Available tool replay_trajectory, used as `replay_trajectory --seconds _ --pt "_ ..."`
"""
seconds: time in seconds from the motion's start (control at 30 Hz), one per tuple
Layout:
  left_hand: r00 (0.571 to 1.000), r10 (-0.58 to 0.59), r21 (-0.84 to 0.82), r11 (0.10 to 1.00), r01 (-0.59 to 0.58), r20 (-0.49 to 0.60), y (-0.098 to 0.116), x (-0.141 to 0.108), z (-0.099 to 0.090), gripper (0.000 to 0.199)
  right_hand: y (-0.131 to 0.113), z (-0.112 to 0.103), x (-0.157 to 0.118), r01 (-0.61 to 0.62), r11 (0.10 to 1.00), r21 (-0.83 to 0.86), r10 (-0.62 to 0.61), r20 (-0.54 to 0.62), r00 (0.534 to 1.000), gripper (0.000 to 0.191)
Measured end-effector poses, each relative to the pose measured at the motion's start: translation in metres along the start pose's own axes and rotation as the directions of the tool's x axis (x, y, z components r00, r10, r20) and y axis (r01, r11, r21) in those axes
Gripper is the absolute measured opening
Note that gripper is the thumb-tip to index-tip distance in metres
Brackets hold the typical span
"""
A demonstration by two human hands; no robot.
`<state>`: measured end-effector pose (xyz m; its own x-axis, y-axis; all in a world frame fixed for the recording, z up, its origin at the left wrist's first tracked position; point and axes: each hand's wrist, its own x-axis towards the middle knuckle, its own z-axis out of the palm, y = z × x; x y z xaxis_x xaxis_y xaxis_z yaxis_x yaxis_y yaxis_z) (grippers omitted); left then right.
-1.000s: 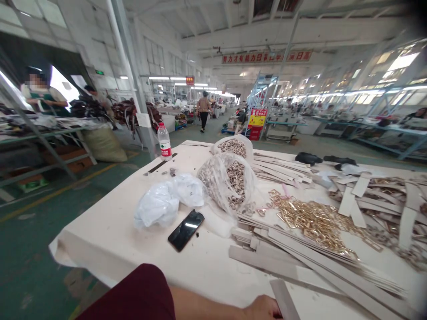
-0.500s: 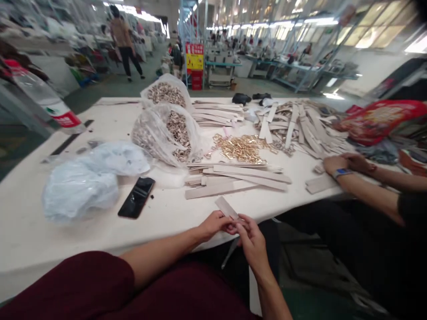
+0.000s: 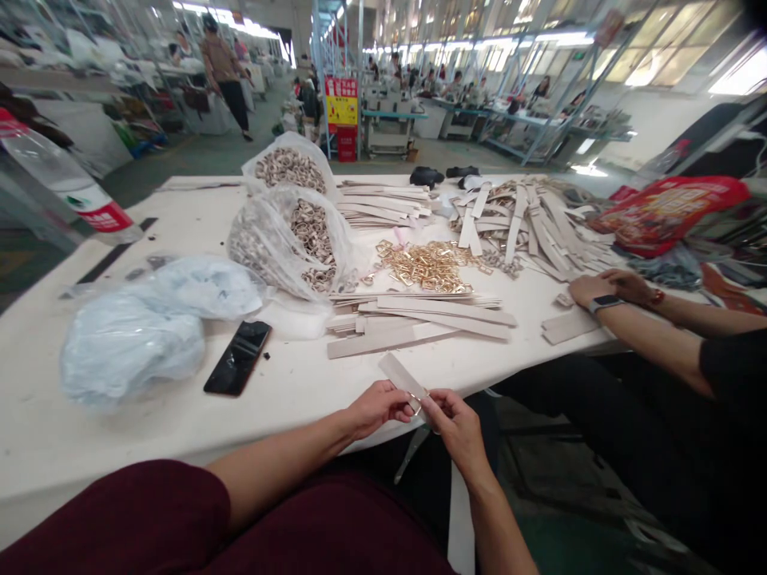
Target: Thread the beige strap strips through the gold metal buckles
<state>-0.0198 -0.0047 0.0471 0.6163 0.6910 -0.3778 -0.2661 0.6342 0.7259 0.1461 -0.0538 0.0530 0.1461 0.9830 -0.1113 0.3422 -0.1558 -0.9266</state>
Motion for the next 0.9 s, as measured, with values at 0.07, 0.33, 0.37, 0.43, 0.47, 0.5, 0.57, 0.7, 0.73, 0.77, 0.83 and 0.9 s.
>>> replay_trajectory --seconds 0.07,0.33,0.37,0.43,0.47,0.5,0.57,0.7,0.73,0.77,0.83,0.9 --pt "1.0 0.006 0.019 1.0 -0.006 -0.007 -0.002 -0.002 0.001 0.026 -0.004 0.001 0.002 -0.007 0.999 -0.043 0.008 0.016 1.0 0.038" --pt "0.983 0.149 0.011 0.989 -0.148 -0.108 0.017 -0.003 -0.014 0.038 -0.01 0.005 0.001 0.006 0.988 -0.157 -0.012 -0.036 0.999 0.044" --pt "0.978 0.169 0.023 0.986 -0.167 -0.125 0.018 -0.002 -0.016 0.038 -0.01 0.006 0.0 0.005 0.986 -0.168 -0.013 -0.044 0.999 0.044" --pt "0.98 0.163 0.061 0.986 -0.157 -0.111 0.016 -0.001 -0.017 0.039 -0.012 0.008 -0.001 0.016 0.981 -0.194 -0.026 -0.052 0.998 0.044" --pt "0.984 0.148 0.073 0.987 -0.141 -0.095 0.014 -0.001 -0.017 0.04 -0.013 0.009 -0.001 0.026 0.978 -0.207 -0.038 -0.056 0.998 0.044" --pt "0.988 0.134 0.08 0.989 -0.127 -0.08 0.012 -0.002 -0.016 0.04 -0.015 0.01 -0.001 0.037 0.975 -0.218 -0.051 -0.061 0.997 0.044" --pt "0.991 0.116 0.085 0.99 -0.11 -0.063 0.008 -0.002 -0.013 0.041 -0.018 0.012 -0.001 0.048 0.969 -0.243 -0.068 -0.074 0.995 0.044" --pt "0.99 0.128 0.128 0.985 -0.119 -0.064 0.007 -0.002 -0.011 0.038 -0.024 0.012 -0.003 0.048 0.963 -0.264 -0.075 -0.091 0.993 0.042" --pt "0.99 0.131 0.142 0.982 -0.122 -0.059 0.007 -0.002 -0.011 0.036 -0.025 0.012 -0.003 0.051 0.967 -0.248 -0.073 -0.079 0.994 0.041" --pt "0.99 0.132 0.151 0.981 -0.123 -0.055 0.008 -0.001 -0.011 0.035 -0.026 0.011 -0.004 0.055 0.973 -0.225 -0.07 -0.059 0.996 0.04" --pt "0.991 0.124 0.156 0.981 -0.115 -0.049 0.009 0.0 -0.012 0.033 -0.028 0.01 -0.005 0.064 0.982 -0.177 -0.065 0.0 0.998 0.036" --pt "0.992 0.121 0.145 0.983 -0.114 -0.045 0.009 0.0 -0.012 0.032 -0.03 0.009 -0.006 0.085 0.986 -0.144 -0.076 0.065 0.995 0.03"
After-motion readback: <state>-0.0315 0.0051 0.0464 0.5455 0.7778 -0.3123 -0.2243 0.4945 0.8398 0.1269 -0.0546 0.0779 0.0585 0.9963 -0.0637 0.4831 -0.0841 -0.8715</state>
